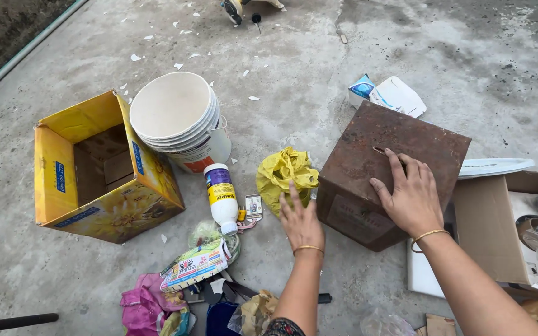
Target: Organizing various electronic components and household items from a large metal trunk and several boxes.
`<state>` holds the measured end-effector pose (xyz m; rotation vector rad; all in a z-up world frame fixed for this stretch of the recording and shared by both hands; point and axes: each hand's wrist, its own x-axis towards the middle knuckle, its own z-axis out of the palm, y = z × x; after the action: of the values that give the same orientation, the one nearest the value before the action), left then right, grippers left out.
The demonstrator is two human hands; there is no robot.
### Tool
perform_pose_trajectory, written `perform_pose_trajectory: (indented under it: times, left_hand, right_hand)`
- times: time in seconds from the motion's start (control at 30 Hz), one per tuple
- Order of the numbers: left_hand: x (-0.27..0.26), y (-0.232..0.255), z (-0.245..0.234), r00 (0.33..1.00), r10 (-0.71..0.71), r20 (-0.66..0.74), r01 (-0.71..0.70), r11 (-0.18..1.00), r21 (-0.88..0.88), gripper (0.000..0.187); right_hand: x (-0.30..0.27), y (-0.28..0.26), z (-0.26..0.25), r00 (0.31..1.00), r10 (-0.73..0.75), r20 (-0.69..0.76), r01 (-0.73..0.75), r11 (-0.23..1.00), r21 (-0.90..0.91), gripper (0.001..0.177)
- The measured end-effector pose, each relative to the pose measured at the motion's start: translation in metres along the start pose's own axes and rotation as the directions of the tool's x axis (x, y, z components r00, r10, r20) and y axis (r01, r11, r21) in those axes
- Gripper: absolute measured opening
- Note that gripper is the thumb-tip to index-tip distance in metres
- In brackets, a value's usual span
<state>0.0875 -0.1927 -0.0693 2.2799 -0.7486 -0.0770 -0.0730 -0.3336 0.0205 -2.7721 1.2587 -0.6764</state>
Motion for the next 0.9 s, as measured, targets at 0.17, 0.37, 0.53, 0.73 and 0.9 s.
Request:
perform_pose_trajectory:
  times: [0.17, 0.37, 0.53, 0.73, 0.9]
  left_hand:
    - [0.061, -0.066, 0.031, 0.883, 0.038, 0.468, -0.411, 0.543, 0.732, 0.031]
    - [-0.025, 0.001, -0.110, 0.782, -0.189, 0.594, -0.190, 0.835, 0.517, 0.032]
    - [-0.121, 0.051, -0.213, 0.800, -0.154, 0.580, -0.061, 0.941, 0.334, 0.051]
    - [-0.245, 0.076, -0.372, 0.937, -0.018, 0.350, 0.006, 0.999, 0.037, 0.048]
    - [-0.357, 0.054, -0.476, 0.986, -0.037, 0.163, 0.060, 0.989, -0.136, 0.033]
  right_hand:
    - [-0.001, -0.003, -0.008, 0.999, 0.028, -0.019, -0.028, 1.000, 0.003, 0.072]
    - [-0.001, 0.000, 0.001, 0.999, 0.053, 0.008, -0.053, 0.999, -0.012, 0.070]
    - [0.005, 0.005, 0.035, 0.950, 0.064, 0.307, -0.055, 0.998, -0.037, 0.078]
    - [-0.058, -0.137, -0.082, 0.670, -0.199, 0.716, 0.036, 0.971, 0.236, 0.071]
    - [-0.134, -0.240, -0.246, 0.555, -0.522, 0.647, 0.093, 0.813, 0.575, 0.061]
